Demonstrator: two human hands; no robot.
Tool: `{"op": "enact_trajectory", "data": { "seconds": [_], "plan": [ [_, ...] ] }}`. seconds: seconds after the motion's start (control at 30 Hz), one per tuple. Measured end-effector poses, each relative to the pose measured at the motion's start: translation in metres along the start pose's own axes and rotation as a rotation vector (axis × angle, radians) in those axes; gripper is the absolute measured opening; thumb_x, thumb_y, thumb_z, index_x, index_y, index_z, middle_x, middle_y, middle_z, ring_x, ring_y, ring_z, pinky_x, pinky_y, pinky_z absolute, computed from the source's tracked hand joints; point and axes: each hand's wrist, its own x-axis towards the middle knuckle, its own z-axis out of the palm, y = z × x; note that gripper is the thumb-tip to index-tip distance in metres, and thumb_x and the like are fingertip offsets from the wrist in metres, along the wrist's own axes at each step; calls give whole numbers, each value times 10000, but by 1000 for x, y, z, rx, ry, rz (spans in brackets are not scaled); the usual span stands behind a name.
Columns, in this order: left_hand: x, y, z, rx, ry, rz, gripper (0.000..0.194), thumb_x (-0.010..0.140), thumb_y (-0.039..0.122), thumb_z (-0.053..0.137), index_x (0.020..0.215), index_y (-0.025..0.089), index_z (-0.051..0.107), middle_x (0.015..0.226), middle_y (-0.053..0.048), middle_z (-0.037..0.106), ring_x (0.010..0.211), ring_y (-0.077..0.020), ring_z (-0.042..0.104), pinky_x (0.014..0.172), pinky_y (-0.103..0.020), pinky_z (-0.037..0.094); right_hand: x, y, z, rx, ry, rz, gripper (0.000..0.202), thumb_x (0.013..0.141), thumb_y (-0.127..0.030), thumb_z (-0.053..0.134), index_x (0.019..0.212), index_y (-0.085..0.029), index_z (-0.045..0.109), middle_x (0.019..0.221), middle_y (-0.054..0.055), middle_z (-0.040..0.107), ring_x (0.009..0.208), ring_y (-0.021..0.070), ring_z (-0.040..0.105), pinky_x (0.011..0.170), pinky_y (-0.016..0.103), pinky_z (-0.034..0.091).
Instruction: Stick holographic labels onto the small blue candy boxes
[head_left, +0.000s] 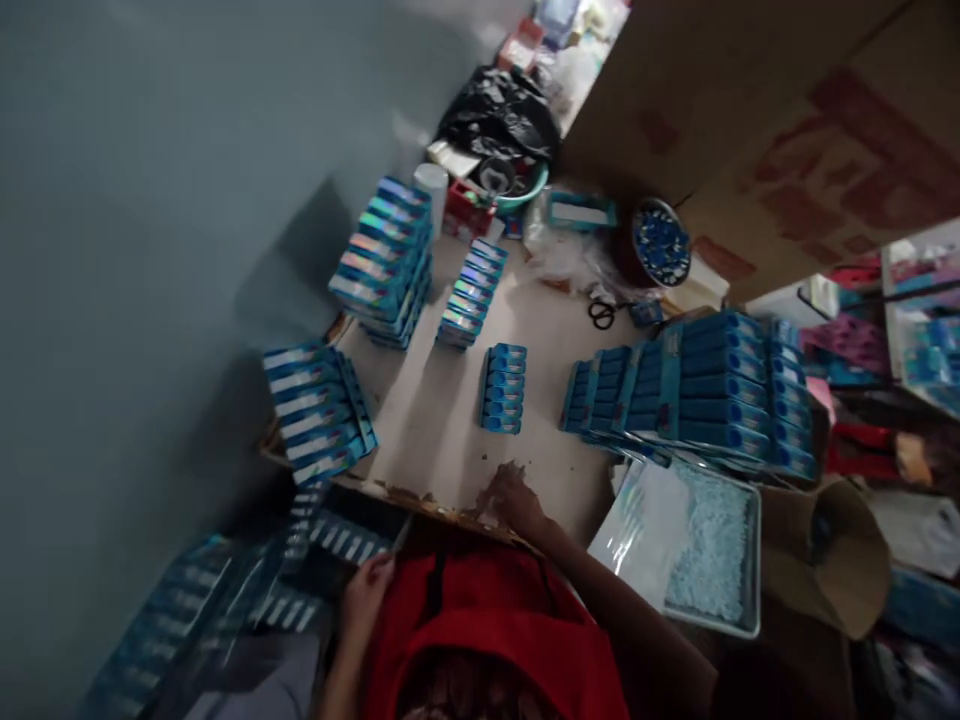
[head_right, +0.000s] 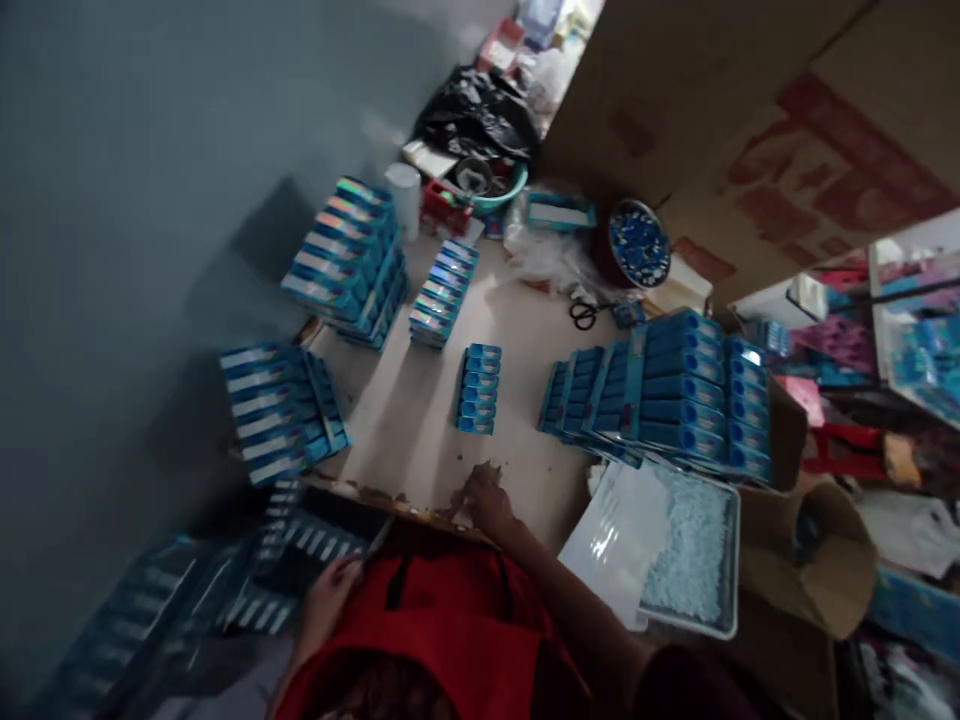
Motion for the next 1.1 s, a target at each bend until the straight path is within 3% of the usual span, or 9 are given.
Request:
{"op": "enact_trajectory", "data": {
  "seconds": [0.13, 0.23, 0.37, 0.5, 0.7, 0.8, 0.9, 1.0, 1.1],
  "plan": [
    [41, 73, 42, -7, -182, 297, 405, 785, 576, 592, 1021, 285, 748, 1005, -65, 850, 1028, -314, 822, 989, -436, 637, -17, 30, 3, 178, 4, 185, 417, 1020, -179, 611, 1429, -195, 687, 1341, 195, 754, 1211, 312, 747, 1033, 433, 596],
    [56, 116, 48, 124, -226, 417, 510, 774, 637, 560, 1087, 275, 737, 914, -63, 813, 908, -316, 805, 908, -445, 643, -31, 55, 12, 395, 83, 257, 346, 1053, -355, 710, 1351, -179, 706, 1334, 135, 739, 1193, 273, 733, 1043, 487, 625],
    [63, 139, 46, 277, -238, 483, 510, 804, 650, 558, 1115, 275, 708, 973, -80, 807, 950, -325, 805, 913, -453, 647, -66, 92, 29, 691, 362, 354, 400, 1063, -451, 712, 1386, -216, 686, 1432, 103, 689, 1218, 247, 714, 1034, 463, 642],
    [45, 155, 75, 452, -483, 568, 337, 791, 564, 610, 984, 305, 706, 942, -82, 820, 986, -354, 802, 962, -499, 640, -116, 144, 57, 833, 678, 628, 250, 1061, -347, 678, 1261, -200, 710, 1339, 129, 703, 1265, 283, 661, 1132, 515, 563],
    [-6, 200, 210, 576, -515, 579, 80, 870, 351, 668, 853, 273, 678, 964, -85, 818, 1028, -322, 792, 1020, -482, 609, -161, 242, 104, 839, 873, 1031, 685, 868, -281, 758, 1483, -109, 508, 1656, 301, 378, 1569, 464, 335, 1286, 680, 317],
    [-26, 220, 296, 541, -498, 583, 90, 920, 306, 701, 956, 233, 663, 1050, -103, 812, 1042, -257, 777, 995, -380, 594, -162, 294, 107, 732, 911, 996, 715, 885, -358, 762, 1514, -136, 504, 1687, 281, 364, 1597, 431, 347, 1301, 620, 341],
    [-47, 225, 367, 567, -471, 495, 403, 829, 398, 888, 1083, 196, 648, 1070, -98, 798, 958, -223, 760, 864, -302, 570, -156, 346, 96, 655, 971, 938, 745, 907, -378, 741, 1564, -143, 480, 1702, 268, 359, 1606, 413, 358, 1316, 593, 339],
    [-64, 219, 407, 637, -473, 393, 437, 743, 382, 971, 991, 159, 687, 943, -81, 794, 815, -211, 738, 711, -271, 522, -149, 389, 86, 731, 986, 942, 836, 865, -384, 780, 1580, -105, 447, 1634, 278, 422, 1558, 404, 421, 1306, 576, 373],
    [-73, 214, 414, 698, -442, 405, 244, 880, 364, 861, 915, 156, 739, 916, -72, 810, 811, -202, 743, 681, -258, 485, -149, 408, 90, 793, 1004, 857, 780, 857, -382, 780, 1534, -122, 493, 1554, 250, 494, 1491, 377, 470, 1287, 569, 407]
  ]
}}
